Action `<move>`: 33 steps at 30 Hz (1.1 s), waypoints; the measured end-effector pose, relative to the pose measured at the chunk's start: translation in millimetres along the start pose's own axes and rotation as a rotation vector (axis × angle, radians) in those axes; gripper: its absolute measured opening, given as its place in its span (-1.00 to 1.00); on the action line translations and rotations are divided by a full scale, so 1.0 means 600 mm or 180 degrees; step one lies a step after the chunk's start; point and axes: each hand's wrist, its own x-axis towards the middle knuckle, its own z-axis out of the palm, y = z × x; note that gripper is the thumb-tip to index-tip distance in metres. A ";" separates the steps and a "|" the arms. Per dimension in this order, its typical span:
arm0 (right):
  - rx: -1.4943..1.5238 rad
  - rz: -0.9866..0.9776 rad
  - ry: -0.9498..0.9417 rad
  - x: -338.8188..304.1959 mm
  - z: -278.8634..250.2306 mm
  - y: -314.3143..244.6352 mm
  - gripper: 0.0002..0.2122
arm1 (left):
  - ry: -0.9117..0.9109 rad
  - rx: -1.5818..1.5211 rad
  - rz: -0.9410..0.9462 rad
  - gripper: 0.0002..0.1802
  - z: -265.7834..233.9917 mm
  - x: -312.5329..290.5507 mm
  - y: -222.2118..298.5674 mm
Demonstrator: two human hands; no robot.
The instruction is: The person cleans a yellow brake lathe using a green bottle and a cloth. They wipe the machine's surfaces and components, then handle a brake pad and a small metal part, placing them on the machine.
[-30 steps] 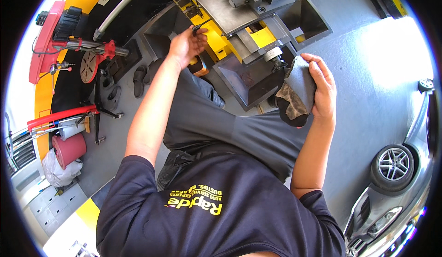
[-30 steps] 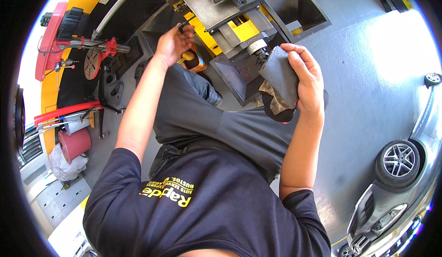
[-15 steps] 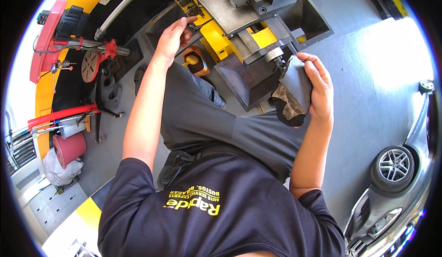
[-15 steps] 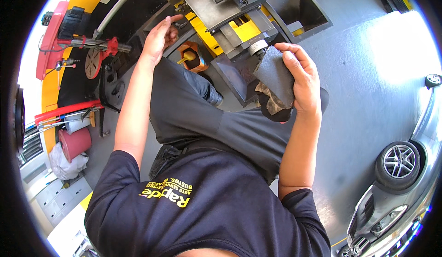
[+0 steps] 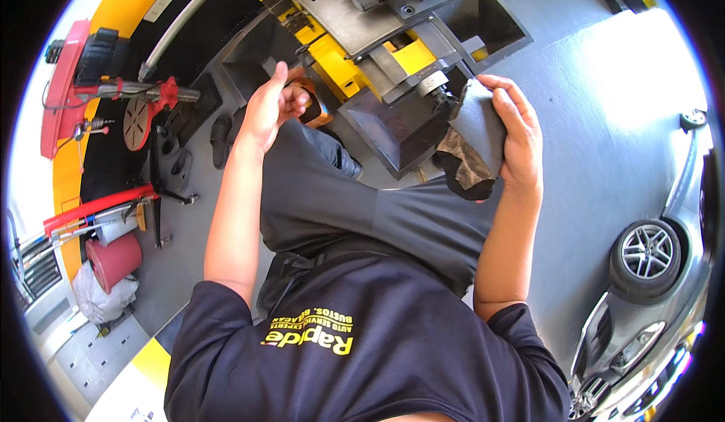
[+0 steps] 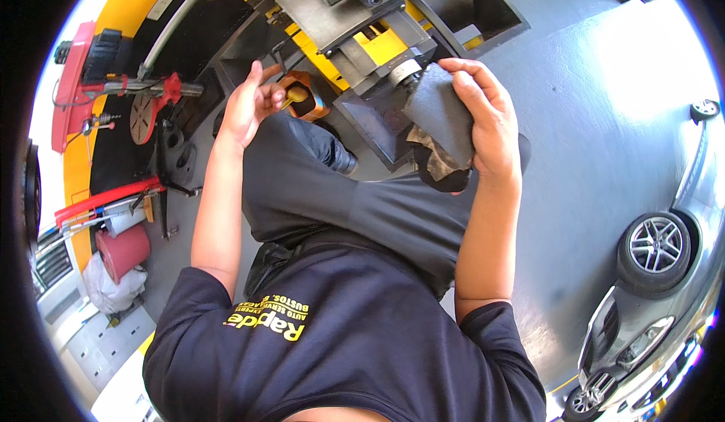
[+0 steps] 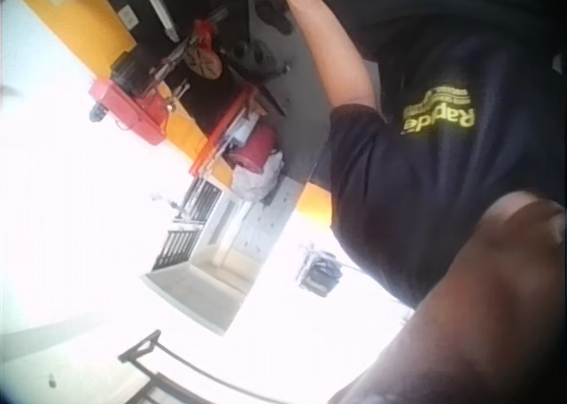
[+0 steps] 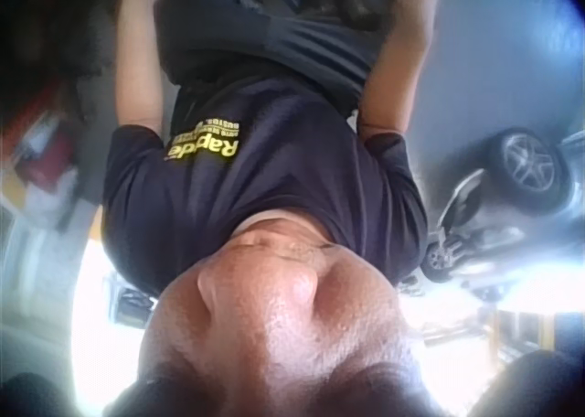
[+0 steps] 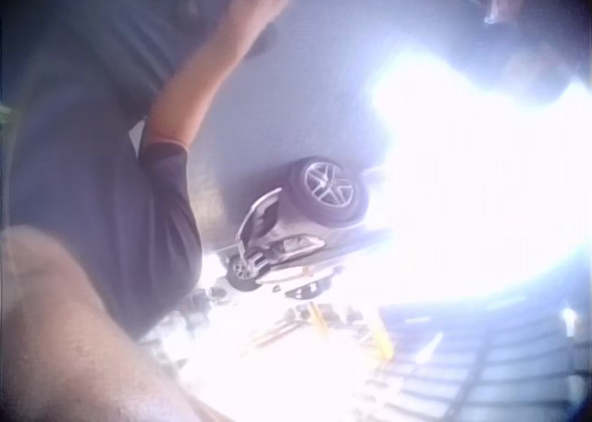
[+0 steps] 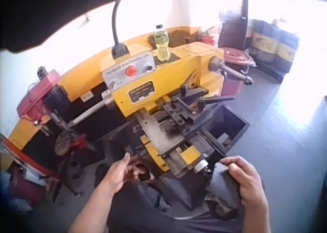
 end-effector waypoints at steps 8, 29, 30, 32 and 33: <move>0.0003 -0.0152 0.0178 0.005 0.074 0.016 -0.77 | -0.0839 0.0583 0.1178 -0.07 0.125 -0.121 -0.024; -0.2487 -0.0799 0.1171 0.004 0.049 0.093 -0.67 | -0.0576 -0.1280 0.0118 -0.50 0.103 -0.116 -0.073; -0.2297 -0.0658 0.0893 0.003 0.030 0.118 -0.65 | -0.0560 -0.1330 0.0094 -0.49 0.099 -0.114 -0.073; -0.2129 -0.0662 0.0550 0.015 0.022 0.140 -0.64 | -0.0502 -0.1428 0.0063 -0.49 0.096 -0.108 -0.072; -0.2164 -0.0766 0.0525 0.019 0.023 0.147 -0.65 | -0.0549 -0.1392 0.0084 -0.48 0.096 -0.103 -0.073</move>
